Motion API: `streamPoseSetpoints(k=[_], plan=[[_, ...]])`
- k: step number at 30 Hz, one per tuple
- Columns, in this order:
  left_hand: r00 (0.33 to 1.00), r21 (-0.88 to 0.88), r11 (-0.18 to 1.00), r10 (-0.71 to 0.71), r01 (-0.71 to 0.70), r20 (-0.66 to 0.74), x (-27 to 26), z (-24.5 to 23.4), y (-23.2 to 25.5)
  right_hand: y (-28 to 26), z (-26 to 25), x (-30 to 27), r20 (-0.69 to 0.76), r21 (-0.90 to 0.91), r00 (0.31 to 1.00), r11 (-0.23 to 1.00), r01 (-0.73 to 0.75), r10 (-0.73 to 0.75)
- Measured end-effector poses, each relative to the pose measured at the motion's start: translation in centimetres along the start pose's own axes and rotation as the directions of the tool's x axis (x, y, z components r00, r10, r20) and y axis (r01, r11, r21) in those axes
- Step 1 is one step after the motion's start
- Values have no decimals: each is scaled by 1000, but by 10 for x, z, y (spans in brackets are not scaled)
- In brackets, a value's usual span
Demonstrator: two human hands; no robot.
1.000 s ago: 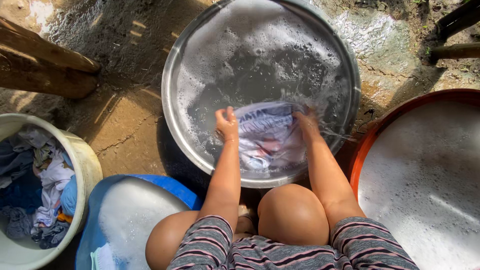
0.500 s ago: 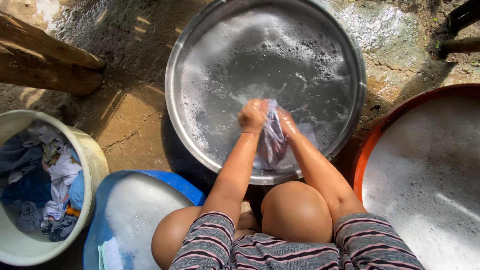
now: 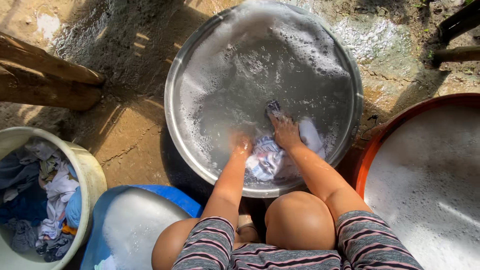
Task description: The person washes clothes by hand using soap and water in multiple basins, scrubbing and wringing various items including shirts and fabric pieces.
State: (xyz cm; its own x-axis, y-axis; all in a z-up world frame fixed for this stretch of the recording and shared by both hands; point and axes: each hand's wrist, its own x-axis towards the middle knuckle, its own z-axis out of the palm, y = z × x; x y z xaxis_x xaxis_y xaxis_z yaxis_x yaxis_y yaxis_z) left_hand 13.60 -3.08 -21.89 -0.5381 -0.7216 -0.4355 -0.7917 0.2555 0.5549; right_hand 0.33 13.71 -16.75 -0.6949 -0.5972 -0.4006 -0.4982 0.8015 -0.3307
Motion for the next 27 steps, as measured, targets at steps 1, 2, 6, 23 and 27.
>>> streamPoseSetpoints(k=[1, 2, 6, 23, 27], plan=[[982, 10, 988, -151, 153, -112, 2, -3, -8, 8, 16, -4, 34, -43, 999, 999, -6, 8], [946, 17, 966, -250, 259, -207, 6, -4, -9, 14, 29, -5, -73, -94, 991, 990, 102, -109], [942, 298, 896, 333, -329, 38, -26, 30, -2, 28, 58, 12, -54, -103, 983, 980, 171, -177], [737, -943, 328, 652, -62, 179, -141, -218, 248, 73, -96, -16, -255, 901, 967, -360, 243, 14], [629, -881, 297, 777, -367, 0, -184, -243, 288, 17, -203, -54, -438, 821, 873, -490, 291, -214]])
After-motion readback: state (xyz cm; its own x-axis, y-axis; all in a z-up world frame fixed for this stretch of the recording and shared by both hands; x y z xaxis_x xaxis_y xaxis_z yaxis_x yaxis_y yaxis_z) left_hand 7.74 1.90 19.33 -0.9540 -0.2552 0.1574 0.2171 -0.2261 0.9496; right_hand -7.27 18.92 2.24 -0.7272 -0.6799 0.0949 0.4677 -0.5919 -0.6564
